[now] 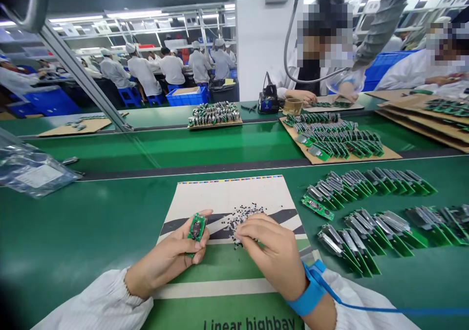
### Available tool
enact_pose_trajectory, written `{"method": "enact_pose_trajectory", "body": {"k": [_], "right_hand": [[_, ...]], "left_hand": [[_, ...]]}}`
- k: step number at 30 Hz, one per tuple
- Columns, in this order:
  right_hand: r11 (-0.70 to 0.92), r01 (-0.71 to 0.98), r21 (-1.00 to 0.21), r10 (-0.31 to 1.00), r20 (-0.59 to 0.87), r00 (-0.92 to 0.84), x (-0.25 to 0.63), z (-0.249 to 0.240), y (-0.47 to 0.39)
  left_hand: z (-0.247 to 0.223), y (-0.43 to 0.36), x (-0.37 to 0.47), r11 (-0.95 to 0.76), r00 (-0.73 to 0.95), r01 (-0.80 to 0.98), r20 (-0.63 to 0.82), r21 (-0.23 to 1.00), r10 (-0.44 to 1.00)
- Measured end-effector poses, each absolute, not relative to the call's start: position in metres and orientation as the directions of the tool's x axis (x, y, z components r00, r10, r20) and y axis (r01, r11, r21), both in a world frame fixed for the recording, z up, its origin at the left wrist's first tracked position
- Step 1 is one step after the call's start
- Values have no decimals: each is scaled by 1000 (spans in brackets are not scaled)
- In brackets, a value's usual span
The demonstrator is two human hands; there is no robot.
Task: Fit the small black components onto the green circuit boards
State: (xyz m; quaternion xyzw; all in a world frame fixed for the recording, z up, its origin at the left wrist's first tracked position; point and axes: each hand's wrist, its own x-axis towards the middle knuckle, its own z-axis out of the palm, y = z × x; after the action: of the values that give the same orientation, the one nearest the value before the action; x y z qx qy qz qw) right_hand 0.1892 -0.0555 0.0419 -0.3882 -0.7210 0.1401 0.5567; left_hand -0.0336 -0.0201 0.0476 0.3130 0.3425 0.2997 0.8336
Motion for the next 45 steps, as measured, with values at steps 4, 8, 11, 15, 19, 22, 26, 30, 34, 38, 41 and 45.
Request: {"method": "enact_pose_trajectory", "body": {"k": [4, 8, 11, 15, 19, 22, 26, 30, 34, 38, 41, 45], "right_hand": [[672, 390, -629, 715, 688, -123, 190, 44, -59], [637, 394, -662, 754, 641, -141, 189, 45, -62], [629, 386, -675, 766, 624, -155, 188, 44, -63], [612, 374, -697, 782, 604, -155, 185, 44, -65], [608, 378, -698, 788, 588, -181, 180, 43, -69], [603, 404, -688, 792, 577, -201, 178, 43, -72], [607, 427, -670, 787, 582, -204, 178, 42, -74], [663, 393, -637, 741, 633, -224, 178, 41, -77], [709, 385, -591, 694, 683, -229, 176, 42, -78], [734, 399, -549, 667, 692, -276, 177, 40, -79], [746, 395, -536, 656, 696, -293, 177, 40, -79], [749, 411, -520, 648, 706, -288, 176, 43, -78]], "left_hand": [[47, -25, -31, 678, 609, -343, -396, 650, 688], [50, -31, -26, 721, 597, -412, -433, 557, 675], [53, -37, -22, 705, 574, -397, -440, 587, 691], [54, -46, -18, 636, 525, -310, -430, 707, 734], [47, -51, -16, 579, 543, -209, -398, 789, 739], [43, -52, -14, 548, 564, -169, -376, 819, 735], [43, -53, -13, 495, 599, -111, -340, 862, 725], [48, -57, -11, 424, 622, -47, -306, 904, 721], [49, -63, -10, 423, 657, -48, -290, 905, 696], [48, -66, -9, 428, 658, -141, -239, 893, 714], [47, -66, -9, 430, 649, -184, -220, 884, 728], [46, -65, -8, 431, 641, -184, -225, 883, 734]]}}
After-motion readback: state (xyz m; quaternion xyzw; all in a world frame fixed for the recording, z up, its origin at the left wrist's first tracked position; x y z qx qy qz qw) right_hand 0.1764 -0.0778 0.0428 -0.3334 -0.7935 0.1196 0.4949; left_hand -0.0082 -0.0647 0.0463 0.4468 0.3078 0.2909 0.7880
